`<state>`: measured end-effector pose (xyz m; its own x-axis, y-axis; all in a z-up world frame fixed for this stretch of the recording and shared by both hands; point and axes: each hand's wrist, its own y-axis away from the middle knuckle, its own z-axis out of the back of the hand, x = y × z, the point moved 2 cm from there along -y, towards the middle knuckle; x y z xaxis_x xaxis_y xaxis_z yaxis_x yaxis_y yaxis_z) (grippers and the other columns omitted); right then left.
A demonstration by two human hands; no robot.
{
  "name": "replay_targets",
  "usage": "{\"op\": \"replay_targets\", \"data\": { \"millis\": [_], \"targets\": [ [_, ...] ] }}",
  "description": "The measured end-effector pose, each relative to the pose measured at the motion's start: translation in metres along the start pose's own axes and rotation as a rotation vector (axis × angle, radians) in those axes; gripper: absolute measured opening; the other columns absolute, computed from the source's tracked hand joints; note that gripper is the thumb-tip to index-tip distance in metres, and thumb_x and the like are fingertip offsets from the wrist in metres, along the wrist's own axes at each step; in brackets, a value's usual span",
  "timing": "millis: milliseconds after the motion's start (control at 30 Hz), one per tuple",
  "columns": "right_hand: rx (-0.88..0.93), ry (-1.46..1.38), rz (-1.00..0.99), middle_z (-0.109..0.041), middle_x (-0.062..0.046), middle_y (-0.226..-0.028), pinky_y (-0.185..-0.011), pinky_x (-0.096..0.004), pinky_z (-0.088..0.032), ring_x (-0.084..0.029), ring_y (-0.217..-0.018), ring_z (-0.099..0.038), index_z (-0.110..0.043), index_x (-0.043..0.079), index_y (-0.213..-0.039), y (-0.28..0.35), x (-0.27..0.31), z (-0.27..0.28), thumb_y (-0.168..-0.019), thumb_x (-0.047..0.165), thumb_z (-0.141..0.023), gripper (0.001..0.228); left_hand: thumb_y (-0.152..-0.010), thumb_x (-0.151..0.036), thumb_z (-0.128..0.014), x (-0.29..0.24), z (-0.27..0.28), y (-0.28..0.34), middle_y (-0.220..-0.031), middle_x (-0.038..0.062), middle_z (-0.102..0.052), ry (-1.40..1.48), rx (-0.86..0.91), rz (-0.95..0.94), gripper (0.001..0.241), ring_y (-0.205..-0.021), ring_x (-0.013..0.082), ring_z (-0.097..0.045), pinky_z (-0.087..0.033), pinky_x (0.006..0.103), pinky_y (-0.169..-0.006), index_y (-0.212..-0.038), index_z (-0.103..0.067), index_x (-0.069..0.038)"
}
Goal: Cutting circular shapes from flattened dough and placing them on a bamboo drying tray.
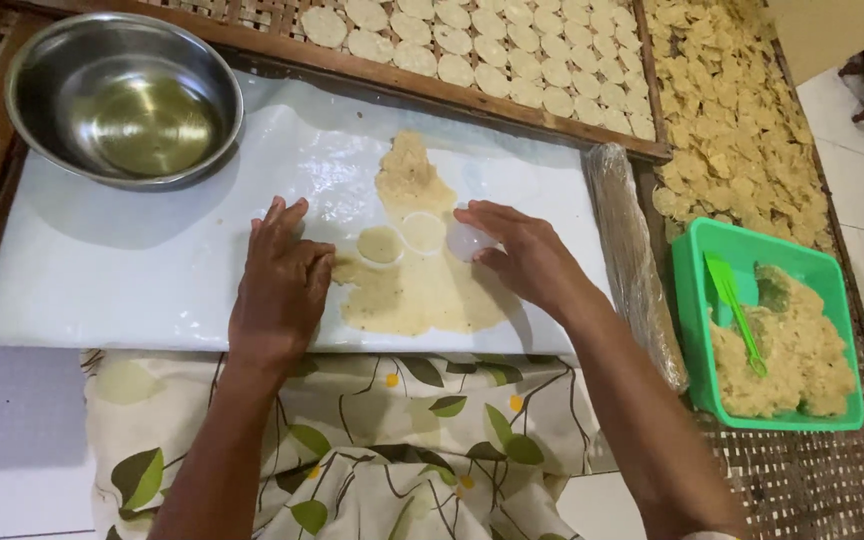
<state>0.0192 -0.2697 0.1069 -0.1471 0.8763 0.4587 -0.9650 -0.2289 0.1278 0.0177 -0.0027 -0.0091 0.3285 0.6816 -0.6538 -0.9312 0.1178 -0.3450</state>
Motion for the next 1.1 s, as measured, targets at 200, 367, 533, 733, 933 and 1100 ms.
{"op": "replay_targets", "data": {
  "millis": [200, 367, 533, 733, 933, 1100],
  "targets": [
    [0.008, -0.023, -0.003, -0.063, -0.020, -0.139, -0.101, -0.051, -0.054, -0.044, -0.131, -0.056, -0.065, 0.005, -0.133, -0.004, -0.003, 0.002, -0.084, -0.001, -0.073, 0.050, -0.099, -0.022, -0.069, 0.003, 0.003, -0.001, -0.153, 0.005, -0.053, 0.034, 0.065, 0.053, 0.013, -0.151, 0.0326, -0.039, -0.021, 0.0448, -0.131, -0.105, -0.077, -0.013],
    [0.020, -0.002, -0.025, -0.063, -0.019, -0.139, -0.101, -0.052, -0.055, -0.042, -0.131, -0.057, -0.065, 0.006, -0.134, -0.002, 0.004, 0.003, -0.085, 0.000, -0.072, 0.050, -0.097, -0.022, -0.071, 0.003, 0.002, -0.004, -0.154, 0.004, -0.051, 0.024, 0.090, 0.077, 0.012, -0.152, 0.0315, -0.038, -0.020, 0.0437, -0.131, -0.105, -0.076, -0.015],
    [-0.044, -0.046, 0.002, -0.066, -0.018, -0.134, -0.098, -0.047, -0.058, -0.041, -0.126, -0.061, -0.067, 0.007, -0.131, -0.003, -0.025, 0.001, -0.082, -0.001, -0.075, 0.050, -0.094, -0.019, -0.073, 0.008, -0.002, -0.004, -0.151, 0.006, -0.053, 0.046, 0.058, 0.039, 0.011, -0.150, 0.0348, -0.040, -0.023, 0.0463, -0.130, -0.103, -0.074, -0.012],
    [-0.337, -0.014, 0.098, -0.068, -0.023, -0.126, -0.095, -0.049, -0.057, -0.043, -0.115, -0.065, -0.066, 0.006, -0.137, 0.028, -0.077, 0.042, -0.086, 0.002, -0.080, 0.053, -0.097, -0.021, -0.071, -0.004, 0.007, -0.001, -0.151, 0.007, -0.055, 0.007, 0.094, 0.030, 0.010, -0.150, 0.0361, -0.042, -0.024, 0.0481, -0.130, -0.102, -0.075, -0.014],
    [-0.338, -0.174, -0.099, -0.058, -0.017, -0.144, -0.098, -0.042, -0.056, -0.038, -0.127, -0.059, -0.055, 0.011, -0.148, 0.066, -0.111, 0.036, -0.087, 0.006, -0.075, 0.064, -0.095, -0.014, -0.066, -0.003, 0.006, -0.001, -0.149, 0.011, -0.057, -0.025, 0.067, -0.007, 0.011, -0.149, 0.0390, -0.044, -0.026, 0.0493, -0.129, -0.099, -0.076, -0.013],
    [-0.247, -0.170, -0.030, -0.057, -0.025, -0.140, -0.094, -0.051, -0.058, -0.050, -0.126, -0.056, -0.056, 0.005, -0.144, 0.067, -0.089, 0.016, -0.085, -0.006, -0.073, 0.063, -0.097, -0.015, -0.064, -0.001, 0.006, 0.000, -0.152, 0.009, -0.055, 0.014, 0.074, 0.034, 0.015, -0.151, 0.0370, -0.041, -0.023, 0.0473, -0.131, -0.104, -0.077, -0.014]
  ]
}}
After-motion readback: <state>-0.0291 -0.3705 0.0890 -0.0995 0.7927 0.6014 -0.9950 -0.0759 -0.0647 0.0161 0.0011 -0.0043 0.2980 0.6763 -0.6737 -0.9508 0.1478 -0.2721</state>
